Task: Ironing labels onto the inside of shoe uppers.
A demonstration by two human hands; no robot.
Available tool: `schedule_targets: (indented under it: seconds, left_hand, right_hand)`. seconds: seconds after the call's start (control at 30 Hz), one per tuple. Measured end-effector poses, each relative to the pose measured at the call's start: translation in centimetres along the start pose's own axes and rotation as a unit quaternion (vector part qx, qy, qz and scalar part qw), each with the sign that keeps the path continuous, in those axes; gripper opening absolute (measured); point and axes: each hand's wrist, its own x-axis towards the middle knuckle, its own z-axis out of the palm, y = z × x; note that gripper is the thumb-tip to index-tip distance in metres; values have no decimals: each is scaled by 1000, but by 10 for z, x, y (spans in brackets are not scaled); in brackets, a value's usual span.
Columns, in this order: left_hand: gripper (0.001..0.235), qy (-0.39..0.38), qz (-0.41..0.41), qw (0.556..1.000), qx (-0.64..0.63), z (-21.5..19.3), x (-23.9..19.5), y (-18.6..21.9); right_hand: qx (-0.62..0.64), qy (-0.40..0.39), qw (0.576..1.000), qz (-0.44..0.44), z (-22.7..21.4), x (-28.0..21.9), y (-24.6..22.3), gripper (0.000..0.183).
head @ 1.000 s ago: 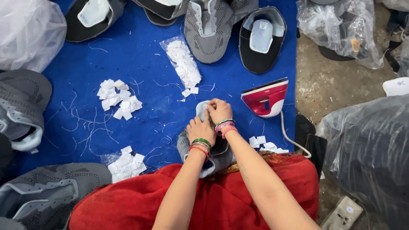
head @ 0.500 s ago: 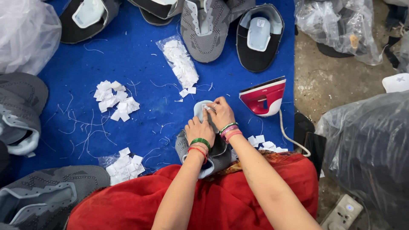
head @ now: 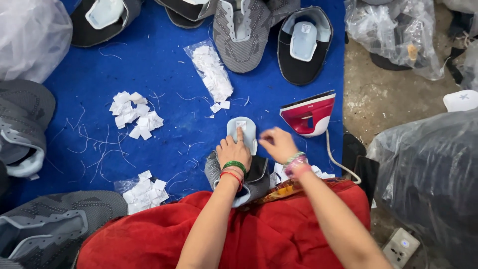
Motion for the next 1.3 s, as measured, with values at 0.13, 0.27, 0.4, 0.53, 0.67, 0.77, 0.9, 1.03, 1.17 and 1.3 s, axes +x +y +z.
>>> schedule_targets:
  seconds: [0.13,0.27,0.4,0.53,0.67,0.77,0.9,1.03,1.17,1.3]
  left_hand:
    - [68,6,-1,1000,1,3,1,0]
    - [67,13,1,1000,4,7,3,-1]
    - [67,15,5,1000,2,6,-1,-2]
    - [68,16,5,1000,5,1,0,0]
    - [69,19,2,1000,11,3,0,-2]
    - [69,29,5,999,12,9,2,1]
    - [68,25,1,1000,4,8,3,-2]
    - [63,65,19,998,12,0,-3,1]
    - [62,107,1,994,-4,12,-6,-6]
    - [64,91,38,993,-62,30,6,-10]
  right_hand:
    - [-93,-202,932,288,-70,-37,-6,38]
    - [-128,-44,952,273,-79,-56,76,50]
    - [67,153,978,128,-76,-41,86,58]
    - [87,155,980,91,-84,-13,66,42]
    - [49,129,990,21,-94,13,-28,44]
    - [-158,24,982,102,-93,24,-90,64]
    - [-302,-82,949,46,-41,44,-82,65]
    - [-352,-140,925,29,-20,51,-75,64]
    - [-354,-124,927,28,-17,49,-73,61]
    - [-350,-83,932,47,-37,59,-74,65]
